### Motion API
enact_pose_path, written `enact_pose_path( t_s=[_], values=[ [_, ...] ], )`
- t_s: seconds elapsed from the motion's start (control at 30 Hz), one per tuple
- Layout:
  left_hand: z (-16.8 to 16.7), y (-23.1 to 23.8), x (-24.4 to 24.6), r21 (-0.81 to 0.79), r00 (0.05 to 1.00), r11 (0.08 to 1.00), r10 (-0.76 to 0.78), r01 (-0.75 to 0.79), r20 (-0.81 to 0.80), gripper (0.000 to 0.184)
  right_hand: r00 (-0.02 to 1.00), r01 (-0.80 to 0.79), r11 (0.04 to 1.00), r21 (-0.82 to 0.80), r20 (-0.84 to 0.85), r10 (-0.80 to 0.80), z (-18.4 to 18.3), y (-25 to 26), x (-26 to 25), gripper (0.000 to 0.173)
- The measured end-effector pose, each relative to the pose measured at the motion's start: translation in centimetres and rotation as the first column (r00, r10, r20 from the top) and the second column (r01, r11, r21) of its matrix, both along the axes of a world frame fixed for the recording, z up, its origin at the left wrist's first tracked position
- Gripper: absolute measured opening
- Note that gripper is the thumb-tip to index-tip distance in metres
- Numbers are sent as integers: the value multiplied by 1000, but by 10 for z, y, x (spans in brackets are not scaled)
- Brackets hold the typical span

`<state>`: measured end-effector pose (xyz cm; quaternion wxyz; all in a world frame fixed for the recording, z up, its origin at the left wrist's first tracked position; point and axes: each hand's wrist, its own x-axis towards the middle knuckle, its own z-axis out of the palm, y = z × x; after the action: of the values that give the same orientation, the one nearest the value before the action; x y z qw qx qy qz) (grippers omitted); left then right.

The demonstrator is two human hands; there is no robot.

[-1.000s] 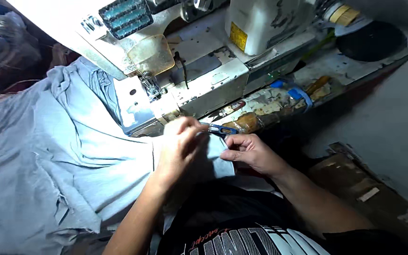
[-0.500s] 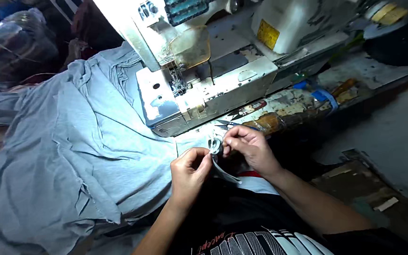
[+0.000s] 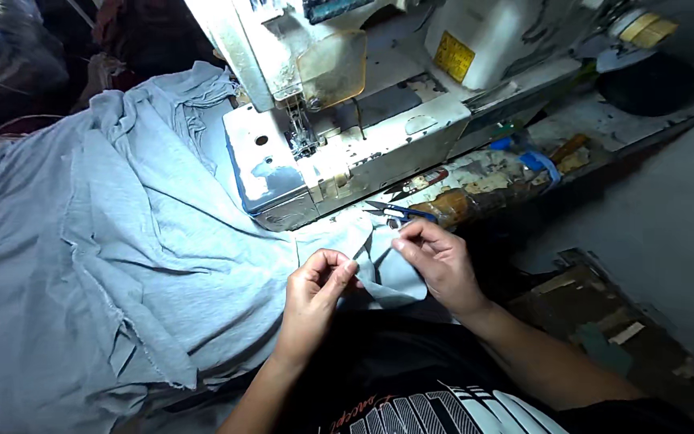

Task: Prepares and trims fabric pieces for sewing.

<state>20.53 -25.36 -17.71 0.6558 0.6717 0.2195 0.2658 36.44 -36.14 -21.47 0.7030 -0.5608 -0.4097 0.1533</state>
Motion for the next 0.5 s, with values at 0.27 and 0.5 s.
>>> enact_pose_path(
  t_s=[0.27, 0.5],
  values=[
    [44, 32, -35, -324, 910, 946, 128, 8, 394, 17, 881, -335, 937, -103, -387, 272, -1, -3, 7, 20],
    [-9, 52, -80, 524, 947, 840, 271, -144, -174, 12, 945, -5, 983, -184, 320, 65, 4, 23, 31, 10]
  ],
)
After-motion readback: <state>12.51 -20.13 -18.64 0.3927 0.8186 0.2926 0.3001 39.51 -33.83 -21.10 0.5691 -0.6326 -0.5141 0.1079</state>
